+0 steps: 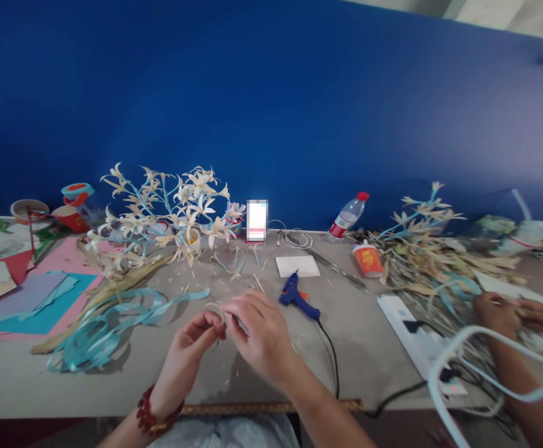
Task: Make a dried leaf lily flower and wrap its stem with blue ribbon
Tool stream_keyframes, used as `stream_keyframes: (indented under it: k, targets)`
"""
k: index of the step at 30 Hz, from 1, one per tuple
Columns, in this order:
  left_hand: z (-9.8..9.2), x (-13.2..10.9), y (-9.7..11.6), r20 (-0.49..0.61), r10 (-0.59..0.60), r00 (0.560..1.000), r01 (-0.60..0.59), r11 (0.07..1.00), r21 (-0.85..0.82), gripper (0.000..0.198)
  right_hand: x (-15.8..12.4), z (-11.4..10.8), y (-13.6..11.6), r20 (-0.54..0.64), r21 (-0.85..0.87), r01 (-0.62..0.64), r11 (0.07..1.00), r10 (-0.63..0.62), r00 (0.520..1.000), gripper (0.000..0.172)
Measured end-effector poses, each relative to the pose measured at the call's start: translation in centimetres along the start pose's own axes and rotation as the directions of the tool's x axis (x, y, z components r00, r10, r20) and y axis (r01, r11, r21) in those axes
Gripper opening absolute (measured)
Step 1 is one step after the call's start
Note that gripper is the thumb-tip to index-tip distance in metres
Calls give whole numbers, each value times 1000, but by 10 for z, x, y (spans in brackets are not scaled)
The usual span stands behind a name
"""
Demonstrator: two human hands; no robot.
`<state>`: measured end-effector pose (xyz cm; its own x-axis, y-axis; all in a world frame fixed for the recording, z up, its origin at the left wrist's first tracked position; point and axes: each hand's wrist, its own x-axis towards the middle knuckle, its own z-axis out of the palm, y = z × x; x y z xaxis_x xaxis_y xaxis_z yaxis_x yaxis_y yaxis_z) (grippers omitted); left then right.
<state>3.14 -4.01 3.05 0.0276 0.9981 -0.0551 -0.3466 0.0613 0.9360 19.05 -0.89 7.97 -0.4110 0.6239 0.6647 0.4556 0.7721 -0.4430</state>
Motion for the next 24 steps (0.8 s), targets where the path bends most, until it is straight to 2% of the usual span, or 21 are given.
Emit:
stream_keyframes:
  k: [7, 11, 13, 16, 18, 24]
  targets:
    - [-1, -1, 0, 13, 7, 1000, -7, 1000, -6, 19, 2, -3, -2, 52, -42, 21, 999, -19, 998, 25]
    - [-2, -2, 0, -1, 26, 1000, -26, 1000, -6, 19, 1, -3, -7, -6, -27, 12, 1000, -13, 1000, 31]
    - [-2, -3, 0, -14, 43, 999, -43, 999, -6, 18, -3, -1, -10, -110, 9, -37, 999, 38, 993, 33]
    - [-2, -4, -2, -30, 75, 997, -76, 997, -8, 15, -14, 6, -13, -231, 141, -161, 977, 190, 954, 20]
    - [-1, -5, -3, -57, 98, 994, -99, 995, -6, 14, -19, 11, -15, -223, 220, -208, 953, 256, 940, 13]
    - [2, -7, -3, -101, 241, 965, -232, 968, 92, 9, -22, 24, -25, -242, 297, -235, 925, 311, 919, 10]
